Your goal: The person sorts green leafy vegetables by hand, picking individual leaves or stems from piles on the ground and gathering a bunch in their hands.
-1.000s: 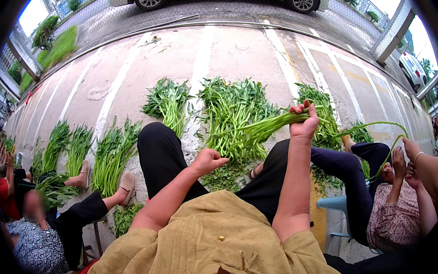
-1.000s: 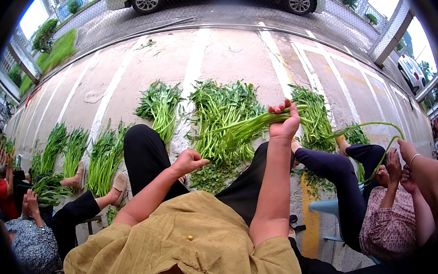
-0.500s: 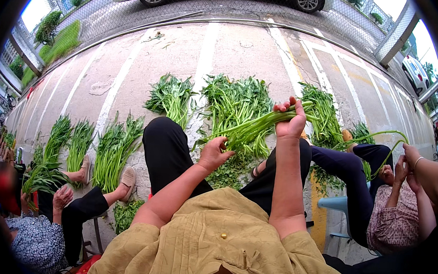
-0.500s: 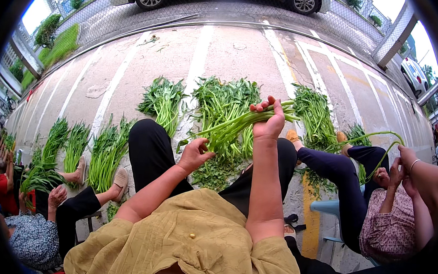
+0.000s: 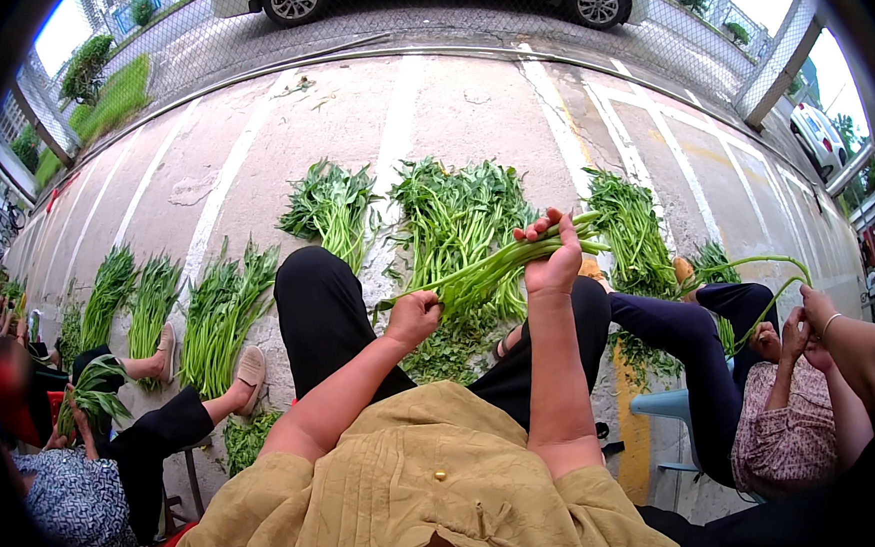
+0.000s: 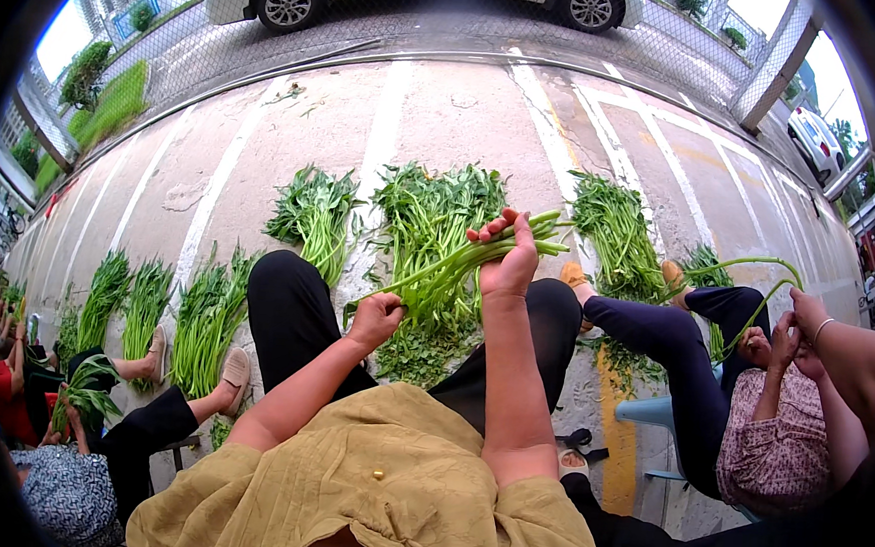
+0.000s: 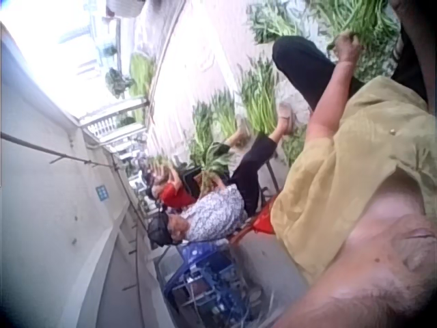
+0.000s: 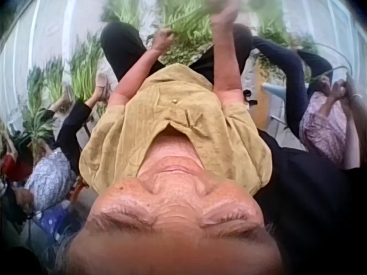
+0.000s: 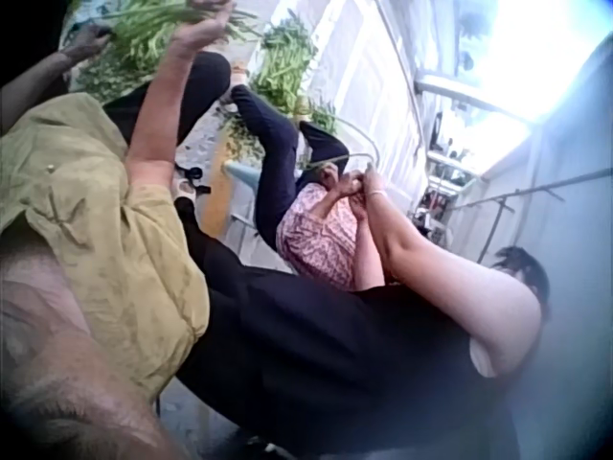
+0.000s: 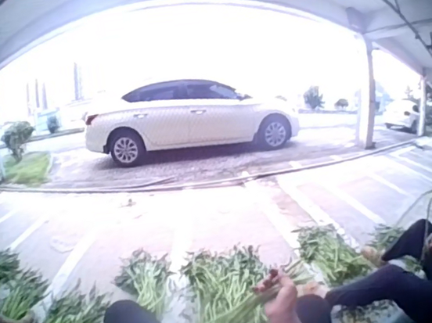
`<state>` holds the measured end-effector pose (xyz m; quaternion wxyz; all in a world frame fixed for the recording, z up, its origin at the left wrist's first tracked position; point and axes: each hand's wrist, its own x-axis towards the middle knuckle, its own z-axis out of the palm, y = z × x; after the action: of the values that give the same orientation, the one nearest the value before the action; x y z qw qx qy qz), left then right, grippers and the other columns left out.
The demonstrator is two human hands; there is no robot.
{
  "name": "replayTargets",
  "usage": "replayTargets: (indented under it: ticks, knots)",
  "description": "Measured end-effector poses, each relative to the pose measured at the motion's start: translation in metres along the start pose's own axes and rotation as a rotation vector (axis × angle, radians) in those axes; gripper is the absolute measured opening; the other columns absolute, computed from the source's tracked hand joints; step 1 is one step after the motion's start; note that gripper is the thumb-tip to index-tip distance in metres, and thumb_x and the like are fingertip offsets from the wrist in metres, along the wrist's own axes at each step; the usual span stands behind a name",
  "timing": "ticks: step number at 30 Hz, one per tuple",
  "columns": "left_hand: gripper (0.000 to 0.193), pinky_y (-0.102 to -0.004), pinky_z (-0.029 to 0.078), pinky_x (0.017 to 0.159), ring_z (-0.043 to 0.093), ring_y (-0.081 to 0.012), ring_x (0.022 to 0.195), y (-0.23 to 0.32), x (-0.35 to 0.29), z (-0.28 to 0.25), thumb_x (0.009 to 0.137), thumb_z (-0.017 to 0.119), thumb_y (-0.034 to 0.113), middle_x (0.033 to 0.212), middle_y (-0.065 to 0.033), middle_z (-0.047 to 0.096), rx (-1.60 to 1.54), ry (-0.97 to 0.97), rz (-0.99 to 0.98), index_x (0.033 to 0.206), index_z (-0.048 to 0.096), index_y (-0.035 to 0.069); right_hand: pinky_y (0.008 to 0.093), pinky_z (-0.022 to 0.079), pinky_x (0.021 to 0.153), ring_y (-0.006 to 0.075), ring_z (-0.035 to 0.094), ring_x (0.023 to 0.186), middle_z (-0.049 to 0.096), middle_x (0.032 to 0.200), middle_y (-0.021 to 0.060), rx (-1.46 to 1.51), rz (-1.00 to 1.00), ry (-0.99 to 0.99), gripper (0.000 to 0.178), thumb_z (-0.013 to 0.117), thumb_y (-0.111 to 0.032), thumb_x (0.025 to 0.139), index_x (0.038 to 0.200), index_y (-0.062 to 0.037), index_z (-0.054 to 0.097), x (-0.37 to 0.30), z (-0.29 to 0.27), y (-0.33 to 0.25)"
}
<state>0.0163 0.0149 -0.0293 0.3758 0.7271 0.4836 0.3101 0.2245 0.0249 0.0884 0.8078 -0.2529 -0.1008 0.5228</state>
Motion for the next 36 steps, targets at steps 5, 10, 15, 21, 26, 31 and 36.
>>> replayTargets:
  ticks: [5,10,15,21,26,31,36]
  knots:
    - [0.009,-0.0359,0.043,0.056,0.055,-0.0294,0.060,-0.013,0.000,-0.002,0.073,0.054,0.009,0.066,-0.0173,0.055,-0.010,-0.044,-0.059,0.077,0.056,0.001,0.0406,0.049,0.064,0.0165,0.047,0.057,0.048,0.065,0.0041,-0.023,-0.027,0.032,0.024,0.040,-0.027,0.092,0.091,-0.0049,0.050,-0.001,-0.005,-0.005]
    - [0.008,-0.0275,0.041,0.051,0.051,-0.0144,0.053,-0.039,0.003,0.004,0.077,0.051,0.007,0.062,-0.0074,0.054,-0.120,-0.072,-0.040,0.081,0.057,0.002,0.0416,0.048,0.065,0.0168,0.047,0.058,0.048,0.065,0.0043,-0.005,-0.079,0.060,0.024,0.041,-0.026,0.092,0.092,-0.0044,0.050,0.006,-0.015,-0.016]
    - [0.009,-0.0232,0.040,0.039,0.051,-0.0114,0.043,-0.037,0.010,-0.008,0.083,0.050,0.009,0.059,-0.0022,0.053,-0.583,-0.014,-0.459,0.077,0.054,0.004,0.0436,0.046,0.069,0.0184,0.045,0.058,0.047,0.067,0.0046,0.100,-0.152,0.096,0.025,0.041,-0.028,0.091,0.090,-0.0045,0.050,0.017,-0.026,-0.041]
    - [0.019,-0.0233,0.040,0.037,0.047,-0.0107,0.038,-0.027,0.015,-0.033,0.084,0.054,0.018,0.053,-0.0005,0.048,-0.841,0.463,-0.498,0.071,0.051,0.006,0.0436,0.045,0.070,0.0175,0.045,0.059,0.047,0.068,0.0040,0.087,-0.168,0.106,0.026,0.042,-0.029,0.091,0.091,-0.0046,0.050,0.018,-0.035,-0.045]
    - [0.028,-0.0271,0.039,0.043,0.045,-0.0105,0.044,-0.024,0.011,-0.029,0.080,0.062,0.023,0.055,-0.0005,0.051,-0.182,0.257,-0.152,0.062,0.052,0.004,0.0429,0.046,0.069,0.0182,0.047,0.060,0.048,0.069,0.0048,-0.034,0.001,-0.021,0.026,0.042,-0.028,0.091,0.089,-0.0046,0.052,0.012,-0.023,-0.027]
    - [0.033,-0.0291,0.044,0.065,0.054,-0.0141,0.073,-0.015,0.014,-0.029,0.075,0.067,0.020,0.081,-0.0055,0.059,-0.108,0.192,-0.015,0.099,0.054,0.002,0.0437,0.049,0.067,0.0206,0.053,0.063,0.052,0.073,0.0081,-0.206,0.237,-0.179,0.025,0.043,-0.026,0.091,0.086,-0.0032,0.052,-0.001,-0.005,-0.002]
    - [0.056,-0.0318,0.045,0.077,0.054,-0.0149,0.092,0.029,0.020,-0.046,0.070,0.074,0.021,0.100,-0.0095,0.056,-0.569,-0.191,-0.040,0.116,0.048,0.001,0.0386,0.053,0.062,0.0240,0.059,0.068,0.058,0.075,0.0130,-0.327,0.408,-0.182,0.027,0.043,-0.024,0.090,0.086,0.0003,0.054,-0.015,0.009,0.032]
